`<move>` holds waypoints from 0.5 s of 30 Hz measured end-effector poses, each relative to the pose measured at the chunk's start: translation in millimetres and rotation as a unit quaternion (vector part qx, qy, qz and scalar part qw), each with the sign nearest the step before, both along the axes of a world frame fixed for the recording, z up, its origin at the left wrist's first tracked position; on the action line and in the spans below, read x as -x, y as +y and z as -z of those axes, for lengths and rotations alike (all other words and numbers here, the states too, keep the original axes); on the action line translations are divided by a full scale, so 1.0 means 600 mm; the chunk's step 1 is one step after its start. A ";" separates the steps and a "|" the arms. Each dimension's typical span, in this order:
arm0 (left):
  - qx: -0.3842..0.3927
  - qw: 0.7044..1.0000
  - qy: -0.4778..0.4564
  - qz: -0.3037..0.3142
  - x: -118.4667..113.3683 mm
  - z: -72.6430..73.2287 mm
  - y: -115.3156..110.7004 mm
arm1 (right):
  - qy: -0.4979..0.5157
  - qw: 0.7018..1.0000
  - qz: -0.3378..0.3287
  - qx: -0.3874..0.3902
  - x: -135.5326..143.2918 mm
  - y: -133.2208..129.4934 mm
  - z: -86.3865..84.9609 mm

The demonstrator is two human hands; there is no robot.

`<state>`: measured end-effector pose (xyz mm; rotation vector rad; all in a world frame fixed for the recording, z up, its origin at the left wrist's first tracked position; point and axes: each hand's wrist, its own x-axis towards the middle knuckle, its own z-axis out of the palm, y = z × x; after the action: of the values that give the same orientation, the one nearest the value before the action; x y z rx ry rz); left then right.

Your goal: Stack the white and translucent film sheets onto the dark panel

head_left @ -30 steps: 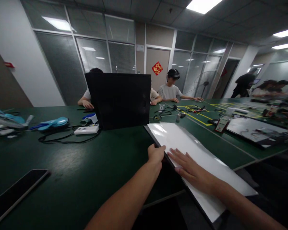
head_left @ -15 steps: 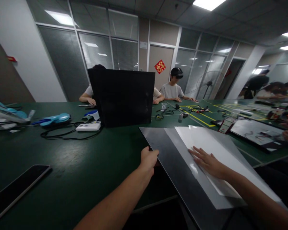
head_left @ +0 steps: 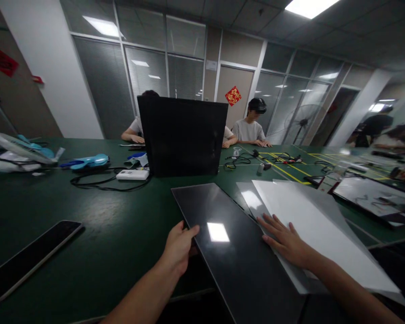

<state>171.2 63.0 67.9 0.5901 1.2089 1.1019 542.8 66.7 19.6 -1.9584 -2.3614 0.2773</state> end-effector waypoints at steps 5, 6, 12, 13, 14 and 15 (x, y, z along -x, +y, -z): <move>0.012 0.992 -0.005 -0.124 0.116 0.004 -0.088 | -0.003 0.999 -0.010 -0.046 -0.036 0.035 0.017; 0.015 0.987 -0.009 -0.158 0.132 0.008 -0.104 | 0.000 0.998 -0.017 -0.059 -0.032 0.038 0.017; -0.025 0.949 -0.043 -0.312 0.160 0.056 -0.167 | 0.070 0.970 -0.147 -0.182 0.117 -0.029 -0.062; -0.031 0.948 -0.033 -0.316 0.158 0.066 -0.175 | 0.102 0.948 -0.181 -0.240 0.153 -0.056 -0.088; -0.033 0.949 -0.020 -0.314 0.156 0.073 -0.183 | 0.128 0.927 -0.217 -0.277 0.186 -0.085 -0.114; -0.032 0.950 -0.005 -0.309 0.152 0.079 -0.193 | 0.155 0.905 -0.260 -0.300 0.215 -0.114 -0.136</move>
<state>80.0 -52.9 20.5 0.2465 1.3943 1.6706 414.0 -1.5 101.3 -0.9290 -2.3219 -0.1122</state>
